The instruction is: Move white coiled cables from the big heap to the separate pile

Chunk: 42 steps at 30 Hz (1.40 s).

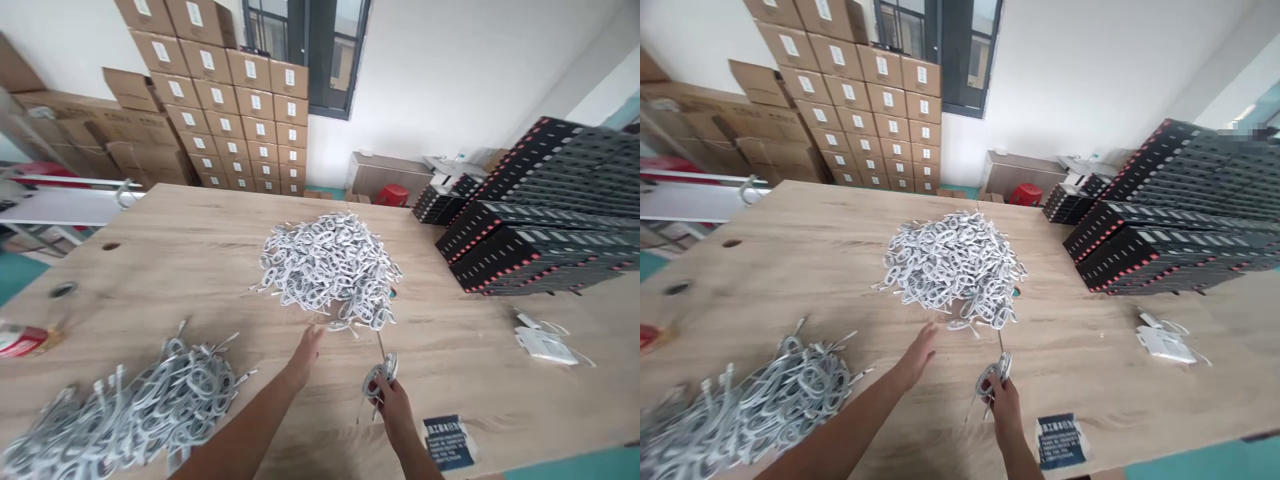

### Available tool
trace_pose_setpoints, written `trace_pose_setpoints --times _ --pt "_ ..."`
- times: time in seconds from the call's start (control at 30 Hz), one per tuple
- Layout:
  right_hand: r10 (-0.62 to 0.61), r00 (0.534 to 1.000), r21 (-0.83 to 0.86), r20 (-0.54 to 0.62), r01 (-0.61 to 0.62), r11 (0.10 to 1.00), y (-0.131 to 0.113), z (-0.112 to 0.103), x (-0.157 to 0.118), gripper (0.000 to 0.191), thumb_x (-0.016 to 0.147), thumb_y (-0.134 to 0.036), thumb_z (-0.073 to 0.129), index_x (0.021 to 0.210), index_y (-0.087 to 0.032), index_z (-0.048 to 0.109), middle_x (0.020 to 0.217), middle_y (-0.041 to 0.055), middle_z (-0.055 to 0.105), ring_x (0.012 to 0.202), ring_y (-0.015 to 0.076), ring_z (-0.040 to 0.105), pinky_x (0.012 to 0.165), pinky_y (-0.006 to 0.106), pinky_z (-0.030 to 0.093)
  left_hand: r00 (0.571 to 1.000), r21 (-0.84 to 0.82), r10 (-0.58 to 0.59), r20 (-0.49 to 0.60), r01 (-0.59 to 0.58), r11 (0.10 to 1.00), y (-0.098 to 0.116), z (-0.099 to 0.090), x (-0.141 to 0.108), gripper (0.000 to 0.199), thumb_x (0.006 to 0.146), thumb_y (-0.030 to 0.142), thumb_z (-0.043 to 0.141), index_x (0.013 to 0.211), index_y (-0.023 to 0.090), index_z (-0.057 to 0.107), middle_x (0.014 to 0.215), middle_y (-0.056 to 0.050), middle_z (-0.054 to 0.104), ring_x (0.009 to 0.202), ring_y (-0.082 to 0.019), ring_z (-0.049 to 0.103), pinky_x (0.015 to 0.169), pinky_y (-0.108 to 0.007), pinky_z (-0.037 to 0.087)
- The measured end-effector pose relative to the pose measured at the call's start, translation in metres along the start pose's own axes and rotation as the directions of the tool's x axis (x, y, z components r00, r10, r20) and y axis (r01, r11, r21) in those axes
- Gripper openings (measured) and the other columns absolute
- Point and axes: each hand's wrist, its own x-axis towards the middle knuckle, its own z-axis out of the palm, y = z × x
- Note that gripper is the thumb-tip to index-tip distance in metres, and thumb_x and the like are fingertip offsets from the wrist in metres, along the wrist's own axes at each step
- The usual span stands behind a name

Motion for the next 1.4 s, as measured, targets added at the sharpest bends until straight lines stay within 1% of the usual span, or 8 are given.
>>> trace_pose_setpoints --times 0.13,0.37,0.5,0.63,0.87,1.1,1.3,1.4 --pt "0.039 0.930 -0.245 0.366 0.056 0.968 0.044 0.080 -0.029 0.062 0.055 -0.074 0.083 0.073 -0.018 0.065 0.062 0.0026 0.065 0.057 0.0161 0.058 0.055 0.028 0.048 0.981 0.141 -0.178 0.076 0.166 0.976 -0.029 -0.080 -0.081 0.041 0.083 0.055 0.068 0.092 0.015 0.071 0.092 -0.008 0.073 0.081 -0.019 0.068 0.067 -0.031 0.051" --pt "0.146 0.522 -0.398 0.841 0.413 0.819 0.080 0.192 -0.077 0.083 0.073 -0.053 0.079 0.145 -0.020 0.054 0.143 0.0171 0.062 0.131 0.0323 0.060 0.103 0.046 0.051 0.893 0.253 -0.442 -0.085 0.448 0.857 -0.093 -0.181 -0.182 0.042 0.062 0.060 0.068 0.068 0.019 0.064 0.074 -0.006 0.068 0.057 -0.015 0.059 0.044 -0.022 0.022" --pt "-0.018 0.636 -0.560 0.772 0.692 0.455 0.043 0.173 -0.022 0.067 0.082 -0.031 0.067 0.147 -0.020 0.055 0.151 0.0155 0.056 0.140 0.0316 0.053 0.115 0.047 0.043 0.927 0.264 -0.364 -0.084 0.373 0.889 -0.110 -0.183 -0.159 0.049 0.053 0.064 0.074 0.076 0.022 0.062 0.071 0.000 0.059 0.069 -0.017 0.058 0.047 -0.022 0.030" --pt "-0.277 0.783 -0.824 0.557 0.562 -0.066 -0.009 0.133 0.044 0.064 0.080 -0.016 0.064 0.144 -0.022 0.060 0.153 0.0150 0.054 0.143 0.0350 0.046 0.114 0.047 0.042 0.959 0.243 -0.280 -0.036 0.280 0.929 -0.105 -0.174 -0.128 0.053 0.057 0.068 0.071 0.084 0.022 0.065 0.075 -0.002 0.060 0.079 -0.020 0.059 0.053 -0.024 0.039" --pt "-0.206 0.696 -0.695 0.688 0.551 -0.461 -0.038 0.123 0.090 0.047 0.080 -0.007 0.060 0.124 -0.022 0.069 0.134 0.0144 0.064 0.126 0.0324 0.057 0.101 0.043 0.046 0.969 0.220 -0.235 -0.077 0.247 0.944 -0.079 -0.165 -0.080 0.055 0.055 0.066 0.076 0.086 0.022 0.068 0.082 -0.004 0.066 0.084 -0.022 0.062 0.062 -0.027 0.044" --pt "-0.252 0.625 -0.662 0.739 0.744 -0.095 -0.041 0.122 0.081 0.011 0.086 -0.017 0.057 0.091 -0.019 0.066 0.099 0.0097 0.067 0.099 0.0248 0.061 0.090 0.035 0.047 0.895 -0.020 -0.420 -0.153 0.422 0.907 -0.062 -0.158 -0.083 0.086 0.057 0.085 0.067 0.112 0.019 0.066 0.118 -0.016 0.071 0.104 -0.028 0.069 0.068 -0.031 0.051" --pt "-0.326 0.503 -0.409 0.801 0.856 0.315 0.008 0.138 -0.021 0.013 0.084 -0.019 0.057 0.095 -0.022 0.064 0.095 0.0069 0.065 0.090 0.0233 0.059 0.081 0.034 0.047 0.922 -0.406 -0.365 0.128 0.385 0.829 -0.036 -0.118 -0.113 0.097 0.059 0.079 0.079 0.138 0.028 0.057 0.147 -0.017 0.058 0.128 -0.034 0.061 0.088 -0.043 0.055" --pt "-0.217 0.399 -0.303 0.891 0.878 0.371 0.034 0.166 -0.079 0.029 0.081 -0.020 0.061 0.110 -0.023 0.067 0.104 0.0078 0.070 0.097 0.0260 0.062 0.089 0.038 0.049 0.970 -0.510 -0.241 -0.014 0.200 0.837 -0.018 -0.107 -0.114 0.099 0.058 0.065 0.088 0.144 0.037 0.049 0.149 -0.010 0.059 0.129 -0.032 0.061 0.093 -0.042 0.055"
